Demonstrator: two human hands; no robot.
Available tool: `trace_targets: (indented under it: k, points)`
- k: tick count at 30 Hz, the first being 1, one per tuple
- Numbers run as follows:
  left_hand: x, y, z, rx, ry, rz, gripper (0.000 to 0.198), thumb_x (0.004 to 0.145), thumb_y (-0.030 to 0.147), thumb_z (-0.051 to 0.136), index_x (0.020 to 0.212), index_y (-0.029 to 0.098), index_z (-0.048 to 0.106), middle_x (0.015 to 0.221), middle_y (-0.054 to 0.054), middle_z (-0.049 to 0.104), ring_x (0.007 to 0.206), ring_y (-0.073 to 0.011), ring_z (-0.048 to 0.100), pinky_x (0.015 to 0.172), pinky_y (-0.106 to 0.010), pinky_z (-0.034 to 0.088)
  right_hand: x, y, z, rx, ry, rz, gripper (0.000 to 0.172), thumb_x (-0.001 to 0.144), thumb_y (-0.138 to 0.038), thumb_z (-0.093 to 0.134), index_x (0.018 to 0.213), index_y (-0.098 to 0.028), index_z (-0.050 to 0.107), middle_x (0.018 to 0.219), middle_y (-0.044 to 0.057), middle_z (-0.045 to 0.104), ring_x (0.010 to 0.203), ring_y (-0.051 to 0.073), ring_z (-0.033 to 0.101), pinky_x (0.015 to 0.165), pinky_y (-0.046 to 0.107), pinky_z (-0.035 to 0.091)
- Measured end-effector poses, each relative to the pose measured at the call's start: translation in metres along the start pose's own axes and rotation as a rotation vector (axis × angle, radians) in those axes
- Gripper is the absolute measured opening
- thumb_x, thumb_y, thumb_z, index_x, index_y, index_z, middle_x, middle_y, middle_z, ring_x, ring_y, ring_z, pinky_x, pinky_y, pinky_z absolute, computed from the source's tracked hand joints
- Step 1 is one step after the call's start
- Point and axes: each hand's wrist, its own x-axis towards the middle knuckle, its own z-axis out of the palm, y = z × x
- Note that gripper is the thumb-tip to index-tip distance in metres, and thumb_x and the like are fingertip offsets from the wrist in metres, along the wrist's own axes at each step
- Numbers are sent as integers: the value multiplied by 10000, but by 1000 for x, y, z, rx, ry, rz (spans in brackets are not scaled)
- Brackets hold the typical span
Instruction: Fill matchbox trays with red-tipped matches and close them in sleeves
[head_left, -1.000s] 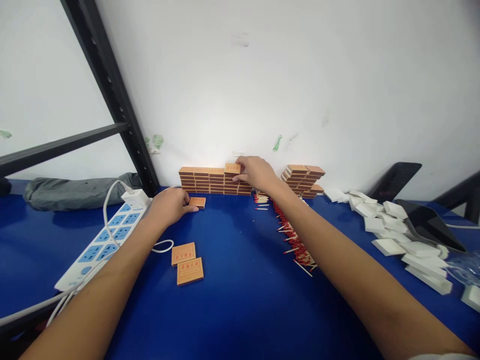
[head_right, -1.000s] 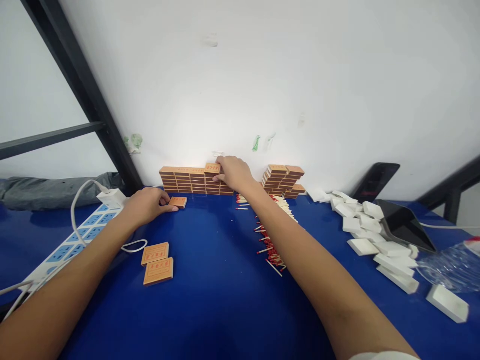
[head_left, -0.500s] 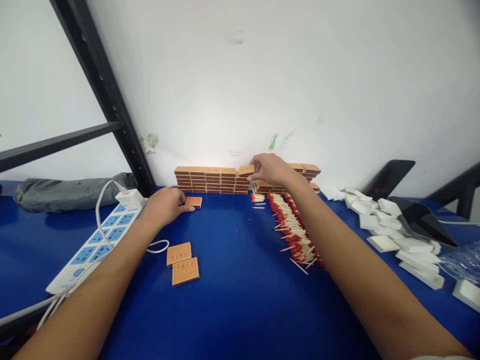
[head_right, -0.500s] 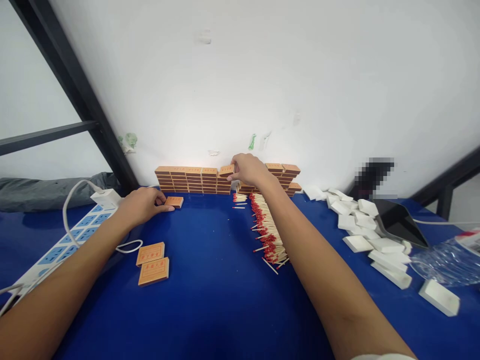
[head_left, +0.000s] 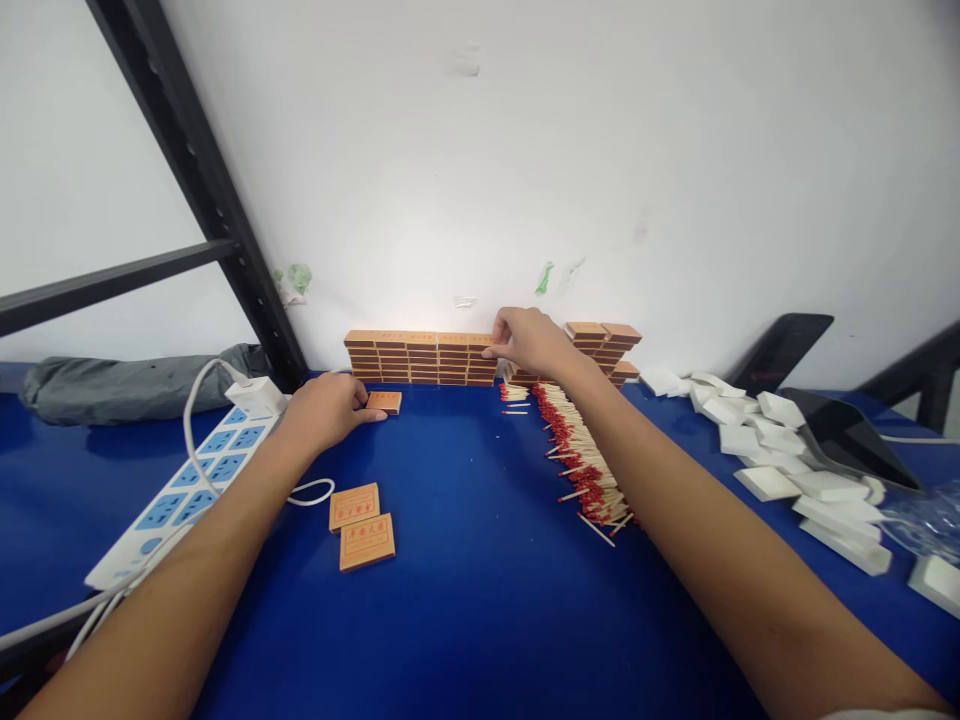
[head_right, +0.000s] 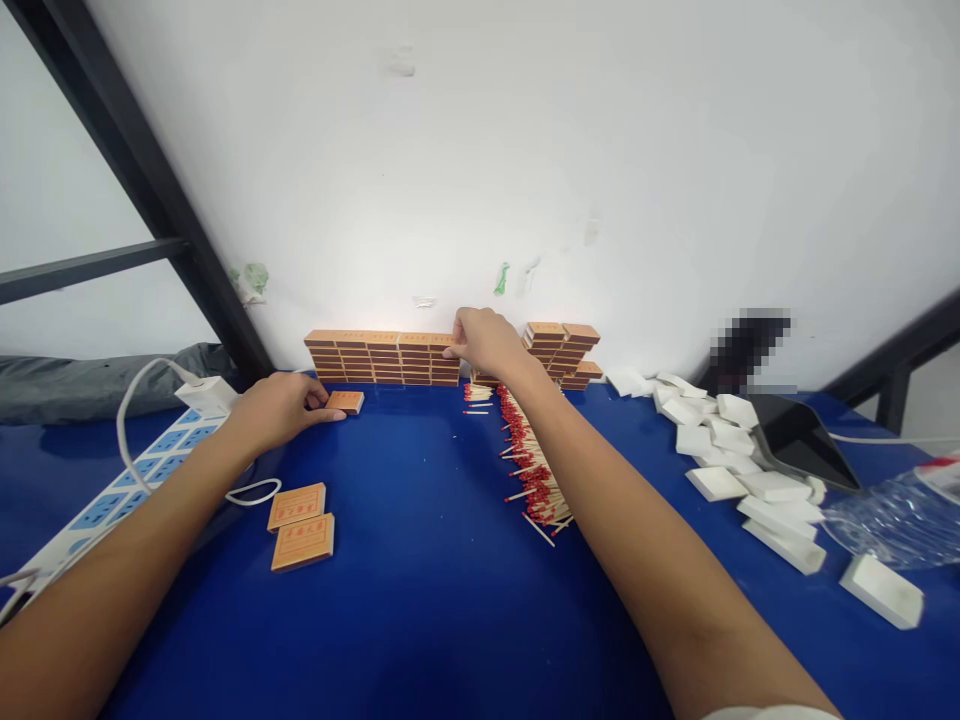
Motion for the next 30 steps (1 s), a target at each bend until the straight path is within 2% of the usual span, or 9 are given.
trace_targets:
  k: [5, 9, 12, 14, 16, 18, 23, 25, 30]
  points:
    - [-1, 0, -1, 7, -4, 6, 368, 890, 624, 745, 908, 258, 790, 1031, -63, 828, 974, -290, 747, 682, -341, 438, -1, -3, -4, -76, -14, 33, 225, 874, -371, 861, 899, -222, 695, 997, 88, 798, 868, 242, 695, 695, 369, 453]
    - [-2, 1, -1, 0, 10, -10, 480, 895, 710, 707, 975, 240, 770, 1061, -94, 819, 1001, -317, 749, 715, -355, 477, -3, 1, -14, -175, -138, 84, 330, 879, -506, 841, 790, -212, 723, 873, 124, 778, 790, 266, 689, 669, 398, 466]
    - [-2, 1, 1, -54, 201, -43, 709, 872, 798, 678, 1224, 182, 702, 1230, -175, 769, 1174, -374, 705, 918, -406, 544, -6, 2, -19, -223, -224, 109, 377, 889, -542, 821, 764, -195, 742, 803, 139, 755, 745, 267, 681, 673, 409, 473]
    - [0, 0, 4, -105, 368, -50, 887, 870, 779, 694, 1437, 108, 572, 1402, -244, 678, 1348, -412, 614, 1104, -461, 505, -8, 1, -19, -235, -253, 118, 376, 901, -541, 807, 796, -184, 758, 787, 137, 747, 747, 264, 680, 680, 398, 470]
    - [3, 0, 6, -159, 439, -51, 1015, 879, 748, 697, 1552, 33, 439, 1542, -301, 562, 1471, -444, 509, 1213, -517, 434, -8, -1, -15, -224, -277, 119, 375, 917, -534, 788, 817, -172, 770, 776, 130, 742, 757, 258, 681, 685, 384, 460]
    - [6, -1, 7, -232, 422, -14, 994, 899, 733, 672, 1556, 27, 432, 1574, -305, 533, 1487, -451, 494, 1235, -546, 417, -6, -3, -11, -200, -285, 114, 373, 932, -521, 768, 812, -168, 779, 782, 126, 745, 765, 249, 681, 685, 375, 451]
    - [9, -4, 8, -354, 395, 172, 808, 934, 711, 630, 1499, 146, 510, 1478, -200, 638, 1385, -391, 598, 1189, -520, 480, -1, 4, -12, -182, -258, 98, 278, 923, -445, 775, 845, -179, 801, 876, 121, 779, 782, 232, 680, 686, 362, 450]
    - [8, -5, 9, -340, 410, 163, 825, 936, 719, 621, 1509, 137, 503, 1490, -211, 628, 1400, -402, 585, 1196, -533, 473, -1, 13, -19, -197, -233, 105, 228, 867, -392, 836, 936, -177, 808, 959, 122, 792, 814, 235, 683, 700, 358, 457]
    - [7, -5, 14, -283, 418, 81, 986, 930, 736, 622, 1598, 43, 408, 1592, -292, 533, 1483, -459, 506, 1237, -583, 428, -8, 33, -29, -388, -193, -37, 415, 786, -233, 888, 1179, -180, 765, 1148, 105, 778, 893, 215, 680, 726, 315, 459]
